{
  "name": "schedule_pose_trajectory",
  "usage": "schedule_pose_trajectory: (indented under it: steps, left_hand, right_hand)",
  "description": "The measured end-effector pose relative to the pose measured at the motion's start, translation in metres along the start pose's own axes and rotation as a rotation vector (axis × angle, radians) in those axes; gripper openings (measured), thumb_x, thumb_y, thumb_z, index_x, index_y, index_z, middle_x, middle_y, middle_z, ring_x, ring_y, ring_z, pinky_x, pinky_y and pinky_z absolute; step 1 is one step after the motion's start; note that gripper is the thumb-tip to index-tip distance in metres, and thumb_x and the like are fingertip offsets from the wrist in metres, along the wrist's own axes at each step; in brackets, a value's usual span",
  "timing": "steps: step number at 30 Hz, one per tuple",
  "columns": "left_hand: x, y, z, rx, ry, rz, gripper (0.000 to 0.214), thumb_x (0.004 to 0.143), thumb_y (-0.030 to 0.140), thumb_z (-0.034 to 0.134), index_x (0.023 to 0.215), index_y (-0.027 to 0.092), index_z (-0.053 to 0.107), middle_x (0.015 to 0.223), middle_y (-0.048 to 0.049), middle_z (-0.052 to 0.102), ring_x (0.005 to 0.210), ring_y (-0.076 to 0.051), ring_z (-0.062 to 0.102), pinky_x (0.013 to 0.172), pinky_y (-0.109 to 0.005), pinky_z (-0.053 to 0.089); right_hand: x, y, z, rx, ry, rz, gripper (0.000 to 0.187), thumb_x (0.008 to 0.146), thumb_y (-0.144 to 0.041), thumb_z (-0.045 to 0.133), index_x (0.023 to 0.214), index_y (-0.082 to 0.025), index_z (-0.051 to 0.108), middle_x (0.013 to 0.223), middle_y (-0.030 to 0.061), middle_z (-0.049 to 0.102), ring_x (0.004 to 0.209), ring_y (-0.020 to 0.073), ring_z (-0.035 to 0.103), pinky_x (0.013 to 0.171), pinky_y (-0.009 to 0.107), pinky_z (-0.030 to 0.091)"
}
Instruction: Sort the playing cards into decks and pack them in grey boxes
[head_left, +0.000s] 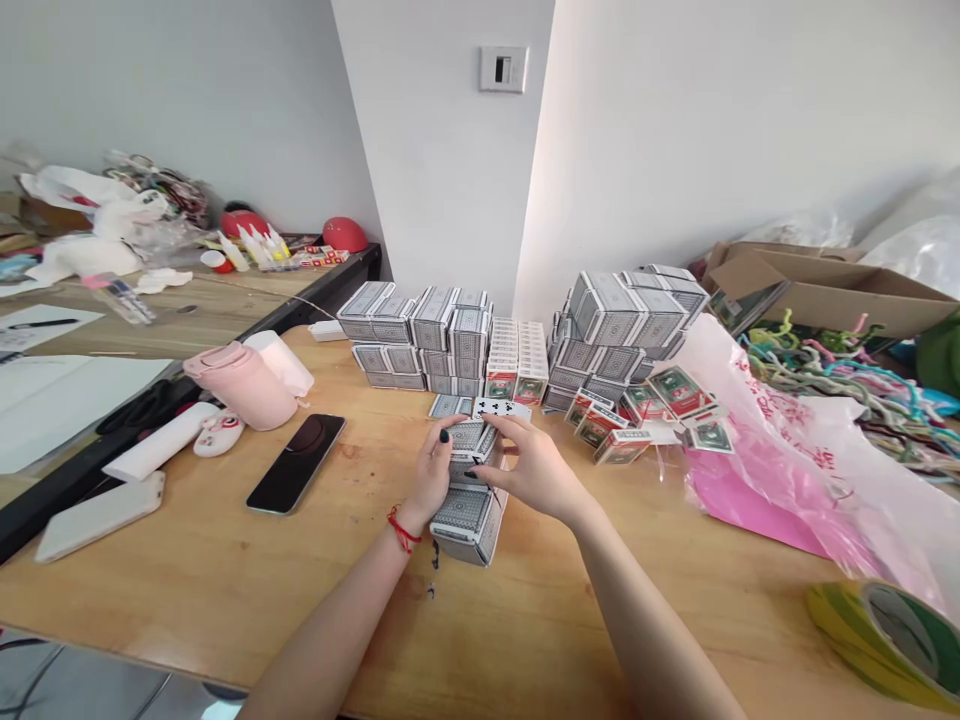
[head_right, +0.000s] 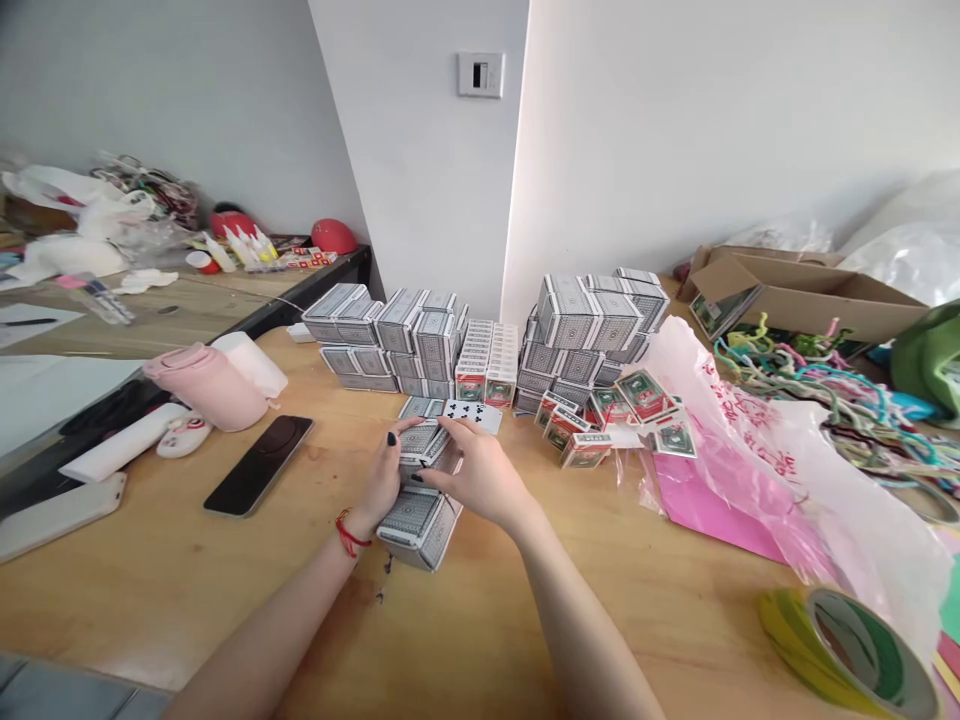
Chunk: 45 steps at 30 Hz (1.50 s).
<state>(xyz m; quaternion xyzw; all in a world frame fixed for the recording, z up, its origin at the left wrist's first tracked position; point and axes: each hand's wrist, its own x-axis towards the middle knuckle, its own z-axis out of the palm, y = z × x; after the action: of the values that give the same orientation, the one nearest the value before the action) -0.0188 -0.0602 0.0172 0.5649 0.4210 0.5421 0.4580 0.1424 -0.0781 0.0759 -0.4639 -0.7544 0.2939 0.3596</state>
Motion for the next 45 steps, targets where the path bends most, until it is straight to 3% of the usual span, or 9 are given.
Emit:
schedule_pose_trajectory:
  steps: [8,12,18,23,31,41,45]
  left_hand:
    - [0.003,-0.001,0.001,-0.094,0.008,-0.059,0.049,0.083,0.053,0.027,0.11,0.019,0.049,0.102,-0.0072,0.059,0.093,-0.019,0.056,0.084,-0.035,0.043]
    - [0.003,0.003,0.001,-0.082,0.03,-0.028,0.049,0.081,0.055,0.031,0.107,0.019,0.052,0.105,-0.0069,0.058,0.097,-0.019,0.054,0.087,-0.034,0.04]
    - [0.002,0.004,0.0,-0.067,0.018,0.014,0.046,0.081,0.052,0.036,0.106,0.019,0.053,0.113,-0.0075,0.055,0.104,-0.021,0.049,0.093,-0.035,0.035]
    - [0.001,0.003,0.001,-0.095,-0.005,0.013,0.045,0.081,0.051,0.036,0.107,0.018,0.053,0.113,-0.008,0.054,0.103,-0.021,0.05,0.092,-0.034,0.036]
    - [0.002,0.004,-0.002,-0.103,-0.008,-0.03,0.047,0.084,0.051,0.028,0.11,0.019,0.051,0.11,-0.0071,0.056,0.101,-0.02,0.052,0.086,-0.033,0.04]
    - [0.004,0.007,-0.003,-0.161,0.005,-0.075,0.05,0.08,0.056,0.033,0.108,0.019,0.053,0.105,-0.0061,0.06,0.094,-0.02,0.055,0.08,-0.032,0.043]
    - [0.006,0.004,-0.004,-0.194,0.012,-0.086,0.05,0.079,0.056,0.035,0.107,0.019,0.054,0.107,-0.0059,0.059,0.098,-0.021,0.054,0.085,-0.033,0.042]
  right_hand:
    - [0.0,-0.006,-0.002,0.046,-0.002,-0.018,0.03,0.071,-0.02,0.058,0.1,-0.022,0.049,0.098,0.0031,0.052,0.083,0.0144,0.053,0.076,0.032,0.049]
    - [-0.002,-0.01,-0.004,0.014,-0.054,-0.084,0.02,0.075,-0.016,0.052,0.093,-0.023,0.048,0.104,0.0043,0.044,0.084,0.0129,0.052,0.08,0.032,0.047]
    - [-0.004,-0.011,-0.009,-0.045,-0.136,-0.16,0.023,0.076,-0.01,0.046,0.095,-0.023,0.049,0.114,0.007,0.037,0.084,0.0138,0.054,0.083,0.035,0.046]
    - [-0.006,-0.013,-0.012,-0.089,-0.119,-0.195,0.022,0.076,-0.01,0.046,0.094,-0.022,0.052,0.114,0.0086,0.038,0.093,0.0178,0.053,0.086,0.039,0.044]
    - [-0.005,-0.014,-0.011,-0.068,-0.115,-0.178,0.023,0.076,-0.004,0.04,0.089,-0.019,0.052,0.116,0.0097,0.039,0.105,0.0186,0.047,0.087,0.035,0.043]
    - [-0.005,-0.017,-0.009,-0.056,-0.091,-0.18,0.029,0.074,0.001,0.032,0.09,-0.019,0.045,0.119,0.0114,0.039,0.109,0.0183,0.043,0.091,0.037,0.038]
    - [-0.004,-0.016,-0.01,-0.046,-0.092,-0.194,0.03,0.073,0.001,0.032,0.09,-0.02,0.045,0.119,0.0108,0.04,0.111,0.0183,0.042,0.091,0.038,0.038]
